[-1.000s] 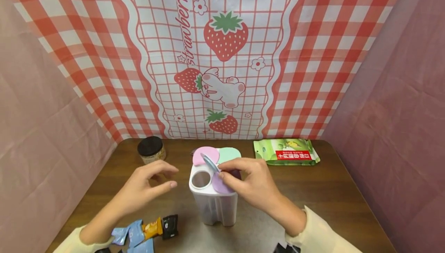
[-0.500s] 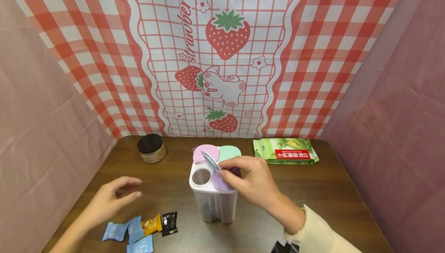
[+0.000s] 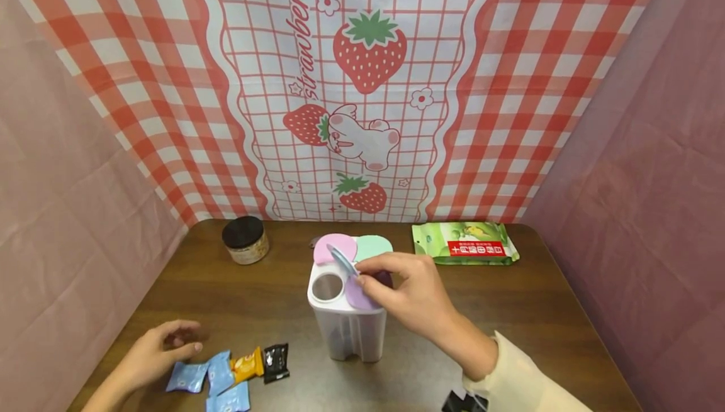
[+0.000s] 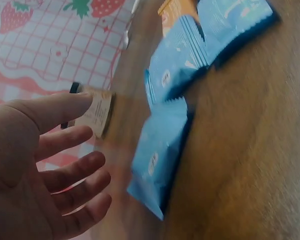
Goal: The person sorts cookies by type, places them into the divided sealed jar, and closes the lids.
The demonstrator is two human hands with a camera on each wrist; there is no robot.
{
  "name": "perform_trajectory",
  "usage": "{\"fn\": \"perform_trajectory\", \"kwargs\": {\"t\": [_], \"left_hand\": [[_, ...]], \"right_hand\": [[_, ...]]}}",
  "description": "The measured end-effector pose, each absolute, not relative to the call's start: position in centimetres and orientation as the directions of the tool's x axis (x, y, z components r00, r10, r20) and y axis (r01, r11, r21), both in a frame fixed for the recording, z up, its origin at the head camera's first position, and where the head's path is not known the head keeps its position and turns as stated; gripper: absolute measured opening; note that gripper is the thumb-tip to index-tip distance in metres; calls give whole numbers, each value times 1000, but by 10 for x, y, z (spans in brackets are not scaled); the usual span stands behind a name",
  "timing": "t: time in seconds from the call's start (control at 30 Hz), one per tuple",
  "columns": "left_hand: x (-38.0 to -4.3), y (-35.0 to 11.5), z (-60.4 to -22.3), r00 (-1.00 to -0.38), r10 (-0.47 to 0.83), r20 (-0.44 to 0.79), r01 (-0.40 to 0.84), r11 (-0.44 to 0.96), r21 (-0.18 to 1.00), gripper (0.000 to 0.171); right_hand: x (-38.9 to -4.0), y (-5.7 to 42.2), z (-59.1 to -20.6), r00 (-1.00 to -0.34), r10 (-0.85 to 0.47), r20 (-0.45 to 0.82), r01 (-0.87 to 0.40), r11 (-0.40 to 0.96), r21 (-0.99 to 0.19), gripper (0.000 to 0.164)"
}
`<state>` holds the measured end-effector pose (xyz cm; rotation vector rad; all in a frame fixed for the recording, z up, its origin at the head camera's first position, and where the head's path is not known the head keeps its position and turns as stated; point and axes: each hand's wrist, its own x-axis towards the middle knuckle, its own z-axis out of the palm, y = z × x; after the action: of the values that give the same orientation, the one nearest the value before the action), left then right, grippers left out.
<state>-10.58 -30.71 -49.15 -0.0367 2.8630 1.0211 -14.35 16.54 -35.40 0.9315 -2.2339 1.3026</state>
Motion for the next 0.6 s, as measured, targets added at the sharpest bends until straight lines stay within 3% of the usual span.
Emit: {"fn": "perform_trajectory", "kwargs": {"t": [0.13, 0.3, 0.6], "left_hand": [[-100, -315, -501, -992, 33, -123, -56, 752, 657, 48], [-91, -322, -512, -992, 100, -72, 30, 765, 643, 48], [-86, -330, -536, -924, 301, 234, 381, 706, 596, 44]], "right_hand": [[-144, 165, -354, -701, -351, 621, -713, 342, -612, 22], [-144, 165, -354, -704, -347, 620, -710, 342, -615, 22], [-143, 165, -354, -704, -345, 621, -710, 337, -618, 22]]}}
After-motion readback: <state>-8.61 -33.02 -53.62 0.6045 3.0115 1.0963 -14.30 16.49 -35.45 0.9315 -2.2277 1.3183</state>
